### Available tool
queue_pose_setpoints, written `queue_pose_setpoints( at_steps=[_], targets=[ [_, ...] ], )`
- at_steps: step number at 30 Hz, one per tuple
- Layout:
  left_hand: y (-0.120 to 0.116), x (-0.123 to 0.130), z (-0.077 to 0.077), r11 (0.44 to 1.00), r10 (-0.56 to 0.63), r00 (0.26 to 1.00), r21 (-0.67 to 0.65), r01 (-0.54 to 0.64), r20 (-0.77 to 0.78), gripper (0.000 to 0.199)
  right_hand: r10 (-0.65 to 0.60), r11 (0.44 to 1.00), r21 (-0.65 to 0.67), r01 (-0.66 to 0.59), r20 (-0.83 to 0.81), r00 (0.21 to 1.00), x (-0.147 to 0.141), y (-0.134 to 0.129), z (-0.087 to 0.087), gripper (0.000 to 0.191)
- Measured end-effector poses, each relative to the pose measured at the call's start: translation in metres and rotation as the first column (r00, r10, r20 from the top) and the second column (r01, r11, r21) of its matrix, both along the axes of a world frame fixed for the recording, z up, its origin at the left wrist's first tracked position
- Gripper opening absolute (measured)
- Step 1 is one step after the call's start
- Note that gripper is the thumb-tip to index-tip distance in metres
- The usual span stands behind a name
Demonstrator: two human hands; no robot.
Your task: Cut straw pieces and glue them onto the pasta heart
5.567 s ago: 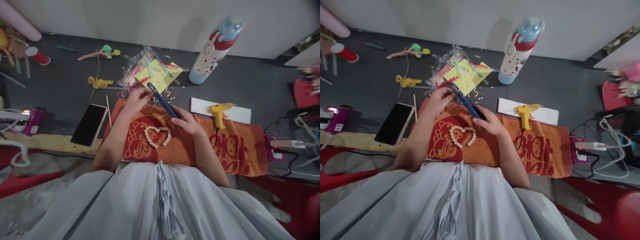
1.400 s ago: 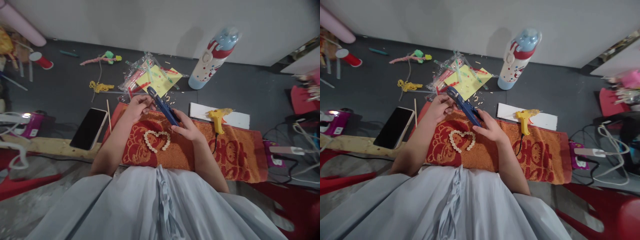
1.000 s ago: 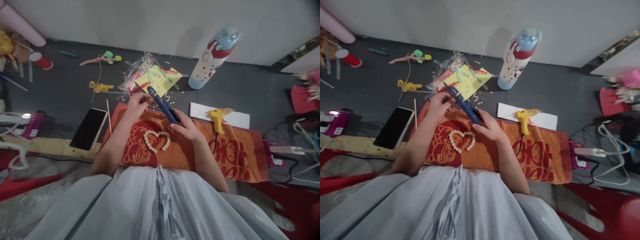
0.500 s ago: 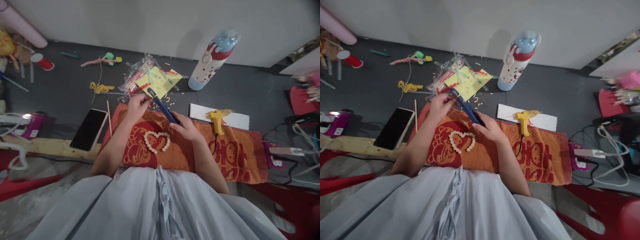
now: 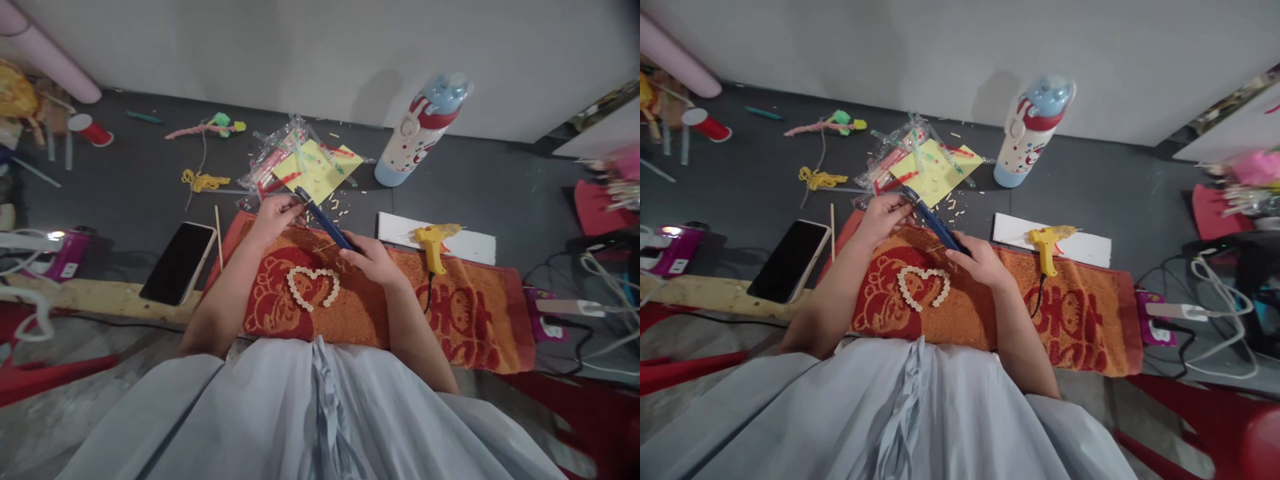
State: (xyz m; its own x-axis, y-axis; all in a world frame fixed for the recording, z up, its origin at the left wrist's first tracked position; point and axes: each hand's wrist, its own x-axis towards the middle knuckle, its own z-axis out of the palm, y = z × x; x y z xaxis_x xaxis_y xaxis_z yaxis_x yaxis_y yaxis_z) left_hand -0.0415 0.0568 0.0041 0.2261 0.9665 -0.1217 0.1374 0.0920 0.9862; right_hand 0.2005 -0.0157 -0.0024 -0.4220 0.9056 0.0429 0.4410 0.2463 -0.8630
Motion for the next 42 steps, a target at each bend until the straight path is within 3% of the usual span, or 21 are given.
queue_pose_setpoints(
  at_steps=[3,6,9,12,14,18,21,26,30,33,42],
  targets=[
    [0.001,-0.002,-0.002,1.000,-0.015,0.998,-0.025,0.017,0.065,0.031,-0.040,0.999,0.004,0.040,0.016,0.999,0.000,0.000,0.001,0.044],
    [0.002,-0.002,-0.002,0.999,-0.007,0.998,-0.040,0.009,0.067,0.028,-0.059,0.994,-0.089,0.057,-0.018,0.998,-0.002,0.000,0.000,0.044],
    [0.003,-0.004,-0.001,0.999,0.023,0.998,-0.026,-0.024,-0.066,0.025,-0.114,0.973,-0.210,0.090,-0.106,0.988,-0.003,0.000,-0.002,0.047],
    [0.002,-0.007,0.002,0.997,0.026,0.950,0.079,-0.001,-0.312,0.023,-0.182,0.953,-0.278,0.123,-0.198,0.963,-0.004,0.001,-0.002,0.043],
    [0.001,-0.009,0.003,0.982,0.052,0.872,0.185,0.045,-0.487,0.020,-0.231,0.943,-0.296,0.152,-0.252,0.940,-0.005,0.002,-0.002,0.039],
    [-0.002,-0.009,0.003,0.939,0.167,0.628,0.317,0.134,-0.760,0.018,-0.364,0.914,-0.299,0.273,-0.314,0.877,-0.005,0.004,-0.001,0.037],
    [-0.003,-0.008,0.004,0.924,0.184,0.490,0.320,0.209,-0.852,0.021,-0.425,0.897,-0.294,0.331,-0.362,0.830,-0.004,0.006,-0.002,0.037],
    [-0.003,-0.009,0.003,0.911,0.213,0.352,0.316,0.267,-0.912,0.026,-0.565,0.825,-0.352,0.442,-0.494,0.661,0.001,0.011,-0.006,0.038],
    [-0.004,-0.009,0.003,0.911,0.208,0.303,0.297,0.285,-0.930,0.027,-0.644,0.763,-0.388,0.517,-0.532,0.550,0.005,0.014,-0.011,0.040],
    [-0.004,-0.008,0.003,0.903,0.212,0.289,0.300,0.307,-0.933,0.028,-0.664,0.744,-0.412,0.526,-0.546,0.512,0.006,0.015,-0.013,0.040],
    [-0.006,-0.007,0.007,0.910,0.150,0.261,0.237,0.340,-0.954,0.024,-0.663,0.747,-0.371,0.552,-0.485,0.570,0.005,0.013,-0.007,0.040]
  ],
)
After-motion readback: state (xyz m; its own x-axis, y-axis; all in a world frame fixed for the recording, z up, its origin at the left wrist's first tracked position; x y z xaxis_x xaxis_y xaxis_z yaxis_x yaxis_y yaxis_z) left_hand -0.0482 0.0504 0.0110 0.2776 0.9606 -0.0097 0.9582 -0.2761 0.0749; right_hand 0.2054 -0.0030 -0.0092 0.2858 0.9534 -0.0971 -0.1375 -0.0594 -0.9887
